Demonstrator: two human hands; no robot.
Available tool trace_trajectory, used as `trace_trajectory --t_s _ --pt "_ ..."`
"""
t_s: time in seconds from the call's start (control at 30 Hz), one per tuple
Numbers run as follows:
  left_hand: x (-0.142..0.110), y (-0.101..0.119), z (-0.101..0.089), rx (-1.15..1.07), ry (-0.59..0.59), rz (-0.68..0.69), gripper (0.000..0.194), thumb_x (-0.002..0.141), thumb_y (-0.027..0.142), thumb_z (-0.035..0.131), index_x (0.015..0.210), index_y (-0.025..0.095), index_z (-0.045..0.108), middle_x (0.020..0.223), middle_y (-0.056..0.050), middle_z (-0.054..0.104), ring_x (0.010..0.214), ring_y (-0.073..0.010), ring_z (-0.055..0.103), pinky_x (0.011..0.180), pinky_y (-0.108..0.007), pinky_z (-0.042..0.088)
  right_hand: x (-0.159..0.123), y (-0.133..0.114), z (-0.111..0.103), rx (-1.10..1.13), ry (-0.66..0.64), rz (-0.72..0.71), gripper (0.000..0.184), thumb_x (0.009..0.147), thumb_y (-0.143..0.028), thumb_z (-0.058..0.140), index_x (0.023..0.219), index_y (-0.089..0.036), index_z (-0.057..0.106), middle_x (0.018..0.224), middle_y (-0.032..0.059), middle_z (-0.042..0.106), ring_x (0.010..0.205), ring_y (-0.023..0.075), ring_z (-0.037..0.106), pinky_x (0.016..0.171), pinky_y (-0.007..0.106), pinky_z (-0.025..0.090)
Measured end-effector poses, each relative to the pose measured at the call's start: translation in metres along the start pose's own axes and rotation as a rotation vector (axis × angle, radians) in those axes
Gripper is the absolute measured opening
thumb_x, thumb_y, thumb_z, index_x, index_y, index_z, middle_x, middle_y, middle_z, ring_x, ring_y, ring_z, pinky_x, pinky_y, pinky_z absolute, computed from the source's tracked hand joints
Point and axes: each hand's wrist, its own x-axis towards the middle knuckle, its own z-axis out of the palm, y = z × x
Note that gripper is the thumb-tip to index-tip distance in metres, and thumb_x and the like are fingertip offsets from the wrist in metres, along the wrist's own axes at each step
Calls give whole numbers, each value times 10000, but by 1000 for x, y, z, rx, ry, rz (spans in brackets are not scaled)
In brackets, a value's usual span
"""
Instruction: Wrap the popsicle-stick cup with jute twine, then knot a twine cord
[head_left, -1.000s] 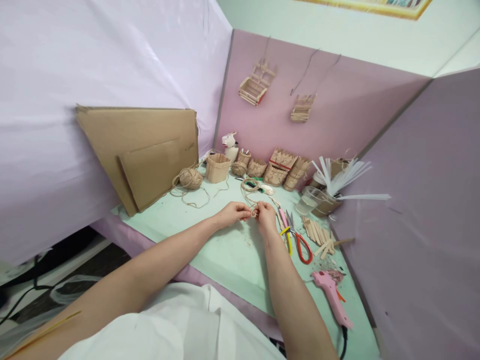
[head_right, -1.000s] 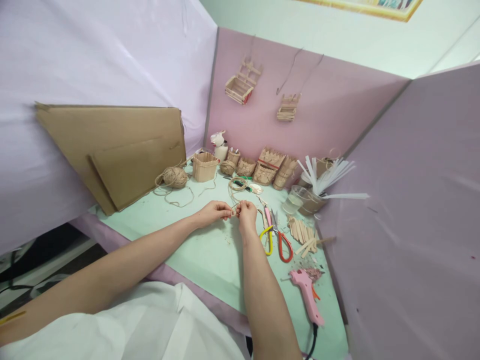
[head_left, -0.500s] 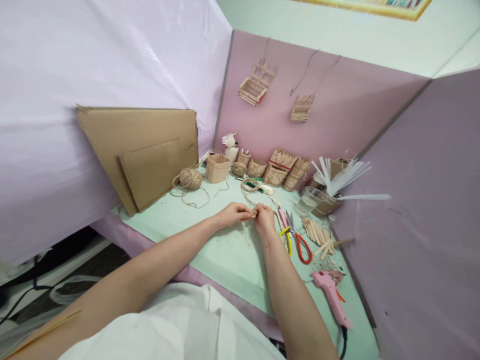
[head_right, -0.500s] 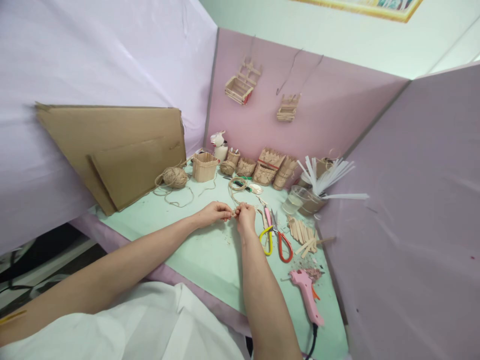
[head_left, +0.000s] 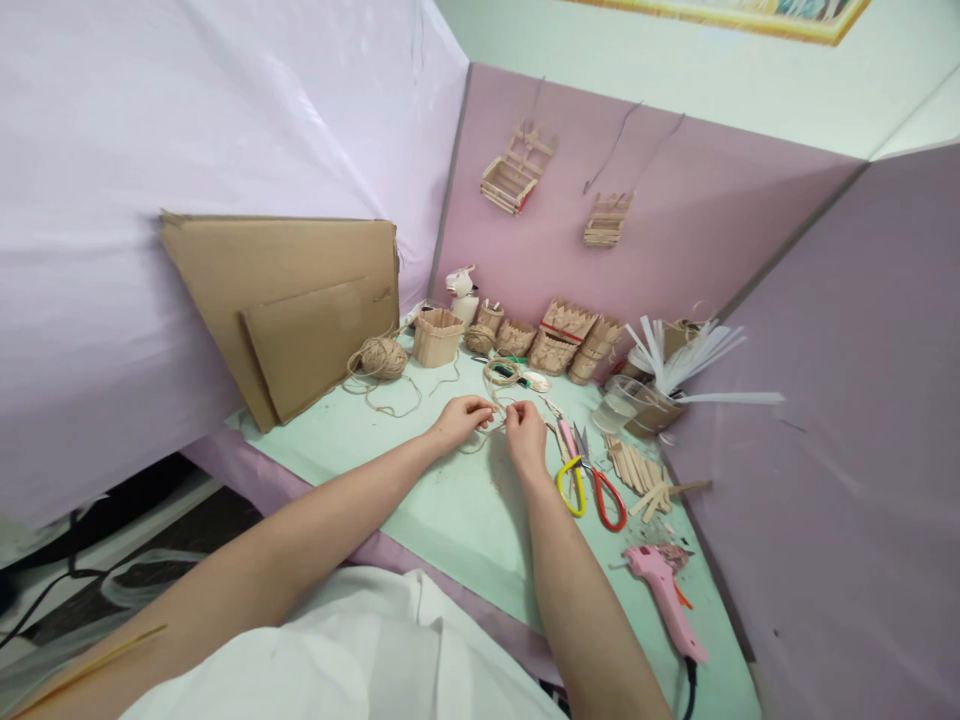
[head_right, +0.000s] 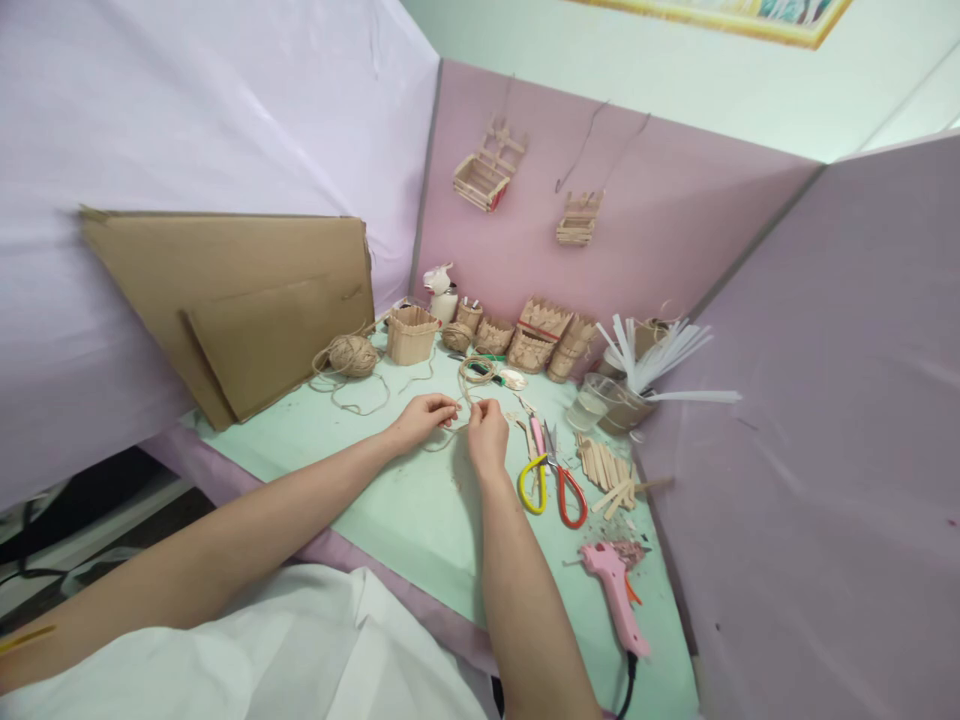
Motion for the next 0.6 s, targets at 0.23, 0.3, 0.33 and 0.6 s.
trace_trajectory --t_s 0.23,0.3,0.33,0.6 --pt "3 -5 -4 54 81 9 184 675 281 605 741 112 633 645 -11 599 587 -98 499 593 -232 407 -12 -16 0 -102 -107 -471 214 790 -153 437 957 -194 565 1010 85 505 873 179 516 755 302 428" --pt "2 -5 -3 69 66 10 197 680 287 593 753 109 638 668 -18 608 598 -99 501 599 -232 410 -12 -15 -1 -141 -116 -486 182 813 -164 442 924 -199 582 976 80 509 904 191 502 786 312 416" --pt "1 -6 -3 79 60 9 204 683 289 588 759 107 642 676 -21 612 602 -100 501 600 -231 411 -12 -15 -2 -157 -117 -486 164 825 -178 445 899 -201 589 950 75 515 904 194 497 794 317 409" --pt "-2 -2 -3 227 34 38 211 706 270 529 747 109 658 638 -14 600 586 -107 498 597 -235 397 -8 -9 -2 -216 -127 -458 148 865 -218 430 842 -202 575 885 67 541 872 204 474 776 324 376"
